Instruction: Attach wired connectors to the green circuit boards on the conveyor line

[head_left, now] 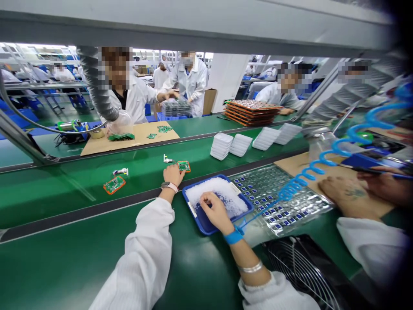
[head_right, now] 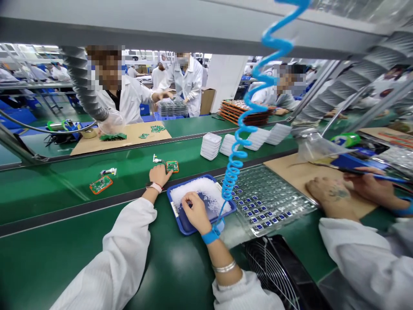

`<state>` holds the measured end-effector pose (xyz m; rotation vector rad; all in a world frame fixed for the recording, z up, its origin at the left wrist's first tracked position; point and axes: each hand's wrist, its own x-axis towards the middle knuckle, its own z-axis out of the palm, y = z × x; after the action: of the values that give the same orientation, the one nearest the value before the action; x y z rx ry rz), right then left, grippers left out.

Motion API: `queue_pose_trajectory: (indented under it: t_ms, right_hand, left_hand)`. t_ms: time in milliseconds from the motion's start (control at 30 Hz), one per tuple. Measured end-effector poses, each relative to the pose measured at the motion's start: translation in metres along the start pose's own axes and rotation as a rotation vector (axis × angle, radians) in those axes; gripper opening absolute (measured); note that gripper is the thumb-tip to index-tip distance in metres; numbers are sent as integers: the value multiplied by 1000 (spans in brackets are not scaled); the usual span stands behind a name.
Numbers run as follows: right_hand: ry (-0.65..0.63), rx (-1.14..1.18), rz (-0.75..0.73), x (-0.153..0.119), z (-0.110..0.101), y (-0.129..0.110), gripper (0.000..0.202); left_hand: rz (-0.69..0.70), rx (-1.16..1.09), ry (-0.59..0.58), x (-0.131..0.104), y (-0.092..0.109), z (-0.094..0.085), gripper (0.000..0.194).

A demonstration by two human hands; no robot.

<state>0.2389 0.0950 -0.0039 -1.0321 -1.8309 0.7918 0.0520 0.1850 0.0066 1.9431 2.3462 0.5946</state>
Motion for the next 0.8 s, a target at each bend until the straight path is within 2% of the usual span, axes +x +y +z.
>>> queue_pose_trajectory:
  t_ms: [100, 200, 333, 467, 600, 700, 800]
  right_hand:
    - [-5, 14, 1, 0, -1, -2, 17]
    - [-15, 13, 17, -1, -3, -2, 17]
    - [-18, 2, 37, -1, -3, 1, 15]
    - [-10, -10, 30, 0, -5, 5, 14]
    - [56, -51, -9, 4, -13, 11, 15]
    - [104, -122, -2, 7, -22, 19, 13]
    - [87, -214, 31, 10, -27, 28, 10]
  left_hand:
    - [-62, -7, -13, 9, 4, 7, 41]
    - [-91, -34, -43, 15, -5, 9, 29]
    - [-113, -99, -29, 17, -21, 1, 21]
    - [-154, -204, 33, 12, -36, -10, 16]
    - [-163, -325, 90, -7, -55, -21, 19]
    - [-143, -412, 93, -31, -68, -29, 18]
    - [-89, -581, 107, -61, -77, -36, 18]
